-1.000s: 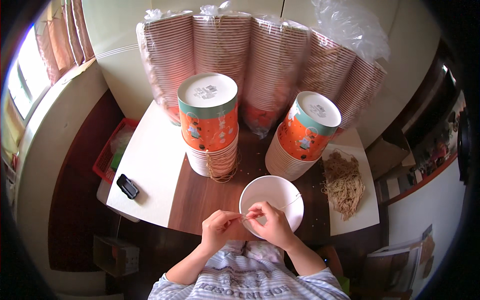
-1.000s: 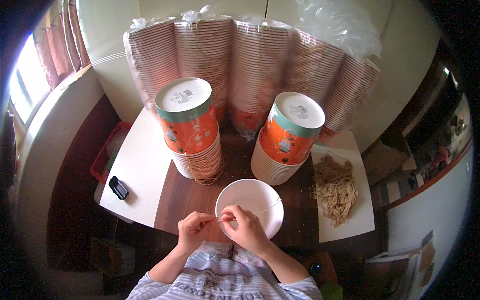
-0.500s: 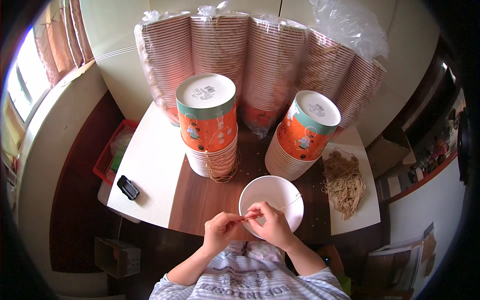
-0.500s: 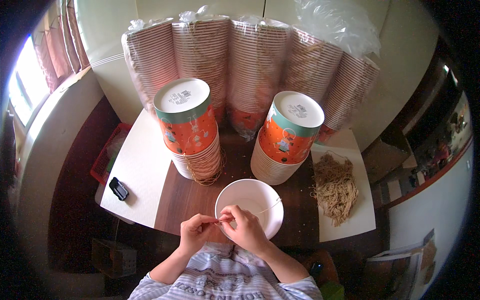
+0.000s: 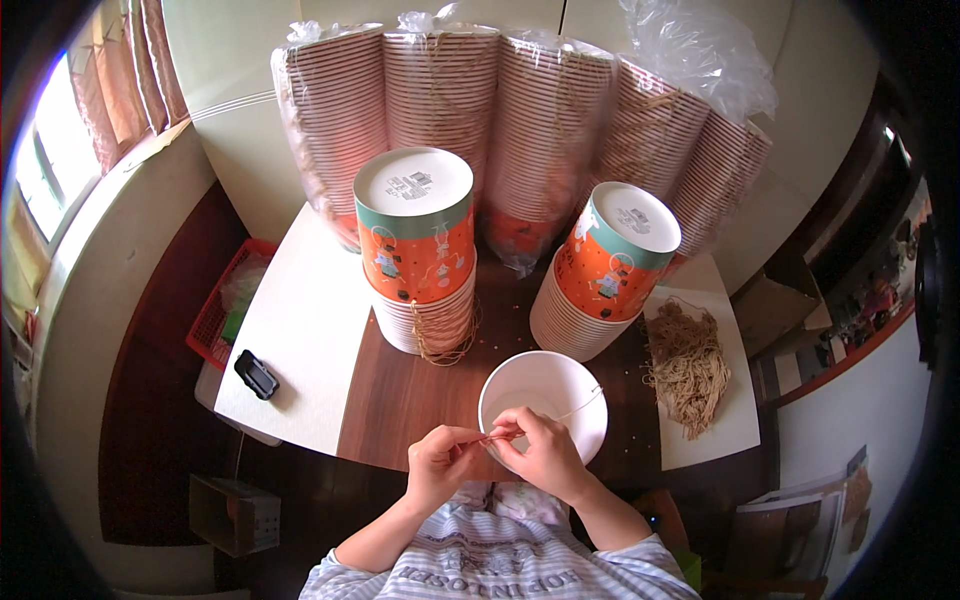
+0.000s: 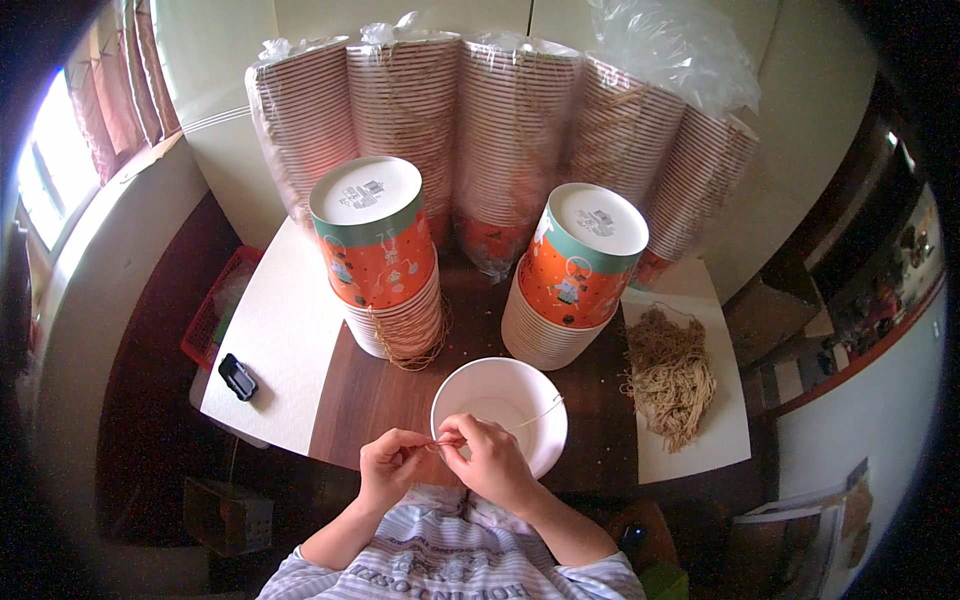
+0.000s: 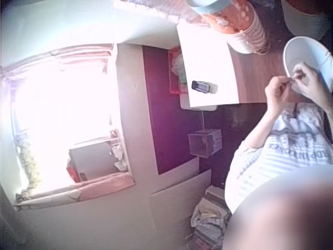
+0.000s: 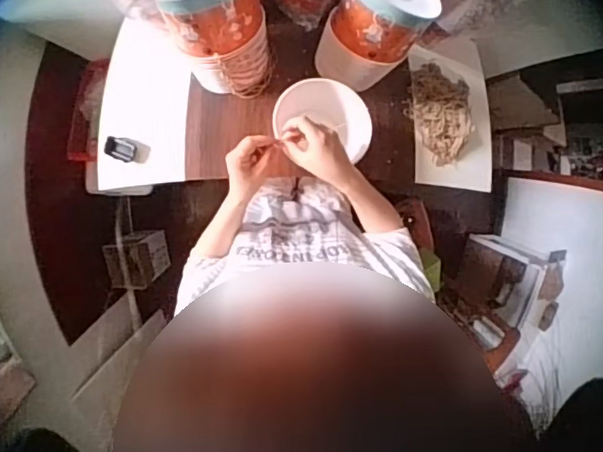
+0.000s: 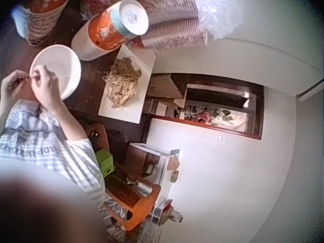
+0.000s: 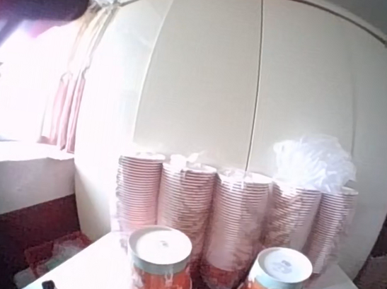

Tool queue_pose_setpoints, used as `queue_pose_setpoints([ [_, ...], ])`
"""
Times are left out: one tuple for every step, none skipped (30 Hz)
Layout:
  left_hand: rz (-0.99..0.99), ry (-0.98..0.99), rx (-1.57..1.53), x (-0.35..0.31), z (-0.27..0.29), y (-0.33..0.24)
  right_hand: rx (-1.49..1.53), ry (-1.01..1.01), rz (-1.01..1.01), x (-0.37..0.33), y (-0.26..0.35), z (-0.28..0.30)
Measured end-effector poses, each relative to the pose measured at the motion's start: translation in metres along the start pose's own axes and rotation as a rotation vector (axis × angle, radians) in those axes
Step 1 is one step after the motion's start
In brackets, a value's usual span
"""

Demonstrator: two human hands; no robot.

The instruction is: Manually tying thin rope or string handles onto the rims of decorated paper buckets.

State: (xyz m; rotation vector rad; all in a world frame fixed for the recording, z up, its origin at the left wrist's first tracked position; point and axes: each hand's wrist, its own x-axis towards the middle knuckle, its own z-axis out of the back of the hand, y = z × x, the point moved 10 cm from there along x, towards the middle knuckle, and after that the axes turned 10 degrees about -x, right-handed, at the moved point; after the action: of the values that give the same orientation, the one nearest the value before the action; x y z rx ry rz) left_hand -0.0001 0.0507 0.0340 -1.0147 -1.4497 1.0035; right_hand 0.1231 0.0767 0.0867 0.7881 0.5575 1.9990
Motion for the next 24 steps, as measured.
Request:
queue_pose_setpoints([
  [0.035,-0.002,-0.013,-0.001,0.0,0.004,-0.004,-0.004,0.006,0.0,0.001,0.0],
  [0.069,-0.005,-0.026,-0.002,0.001,0.008,-0.008,-0.009,0.013,0.0,0.002,0.001],
  [0.069,-0.005,-0.026,-0.002,0.001,0.007,-0.009,-0.008,0.013,0.0,0.002,0.001],
  [0.055,0.017,-0.003,-0.002,-0.001,0.005,-0.015,-0.007,0.014,0.0,0.001,0.0],
  [0.042,0.039,0.019,-0.001,-0.003,0.003,-0.021,-0.007,0.014,-0.001,0.001,0.0],
  [0.042,0.039,0.018,-0.002,-0.004,0.003,-0.021,-0.007,0.014,-0.001,0.002,0.0],
  [0.06,0.028,-0.072,-0.002,-0.004,0.007,-0.018,-0.005,0.013,-0.001,0.002,0.0],
  [0.079,0.017,-0.161,-0.002,-0.004,0.01,-0.016,-0.003,0.012,-0.001,0.002,0.0],
  [0.079,0.016,-0.161,-0.002,-0.005,0.011,-0.016,-0.003,0.013,-0.001,0.002,0.0],
  [0.115,-0.01,-0.318,-0.001,-0.005,0.015,-0.026,-0.007,0.017,-0.002,0.002,0.0],
  [0.151,-0.036,-0.474,0.0,-0.005,0.019,-0.036,-0.01,0.021,-0.002,0.002,0.001],
  [0.151,-0.037,-0.473,0.001,-0.004,0.018,-0.035,-0.01,0.021,-0.002,0.002,0.001],
  [0.24,-0.023,-0.57,0.0,-0.006,0.025,-0.04,-0.005,0.03,-0.002,0.003,0.002],
  [0.329,-0.01,-0.665,-0.002,-0.01,0.031,-0.044,0.0,0.039,-0.002,0.004,0.002],
  [0.33,-0.01,-0.665,-0.002,-0.009,0.034,-0.043,0.0,0.039,-0.002,0.004,0.003],
  [0.364,-0.008,-0.748,-0.004,-0.01,0.04,-0.056,0.01,0.072,-0.003,0.007,0.004],
  [0.398,-0.006,-0.831,-0.005,-0.013,0.045,-0.069,0.02,0.106,-0.003,0.01,0.003],
  [0.398,-0.006,-0.831,-0.005,-0.013,0.043,-0.069,0.02,0.107,-0.004,0.011,0.003],
  [0.414,-0.006,-0.901,-0.004,-0.016,0.04,-0.067,0.019,0.127,-0.005,0.012,0.004],
  [0.43,-0.006,-0.971,-0.003,-0.02,0.038,-0.065,0.018,0.147,-0.005,0.014,0.004],
  [0.431,-0.006,-0.972,-0.003,-0.02,0.035,-0.065,0.018,0.146,-0.005,0.014,0.005],
  [0.447,-0.004,-0.972,-0.003,-0.022,0.035,-0.063,-0.007,0.177,-0.005,0.017,0.007],
  [0.462,-0.002,-0.973,-0.003,-0.023,0.035,-0.06,-0.032,0.209,-0.005,0.021,0.009],
  [0.463,-0.002,-0.973,-0.002,-0.023,0.035,-0.06,-0.032,0.208,-0.006,0.02,0.009],
])
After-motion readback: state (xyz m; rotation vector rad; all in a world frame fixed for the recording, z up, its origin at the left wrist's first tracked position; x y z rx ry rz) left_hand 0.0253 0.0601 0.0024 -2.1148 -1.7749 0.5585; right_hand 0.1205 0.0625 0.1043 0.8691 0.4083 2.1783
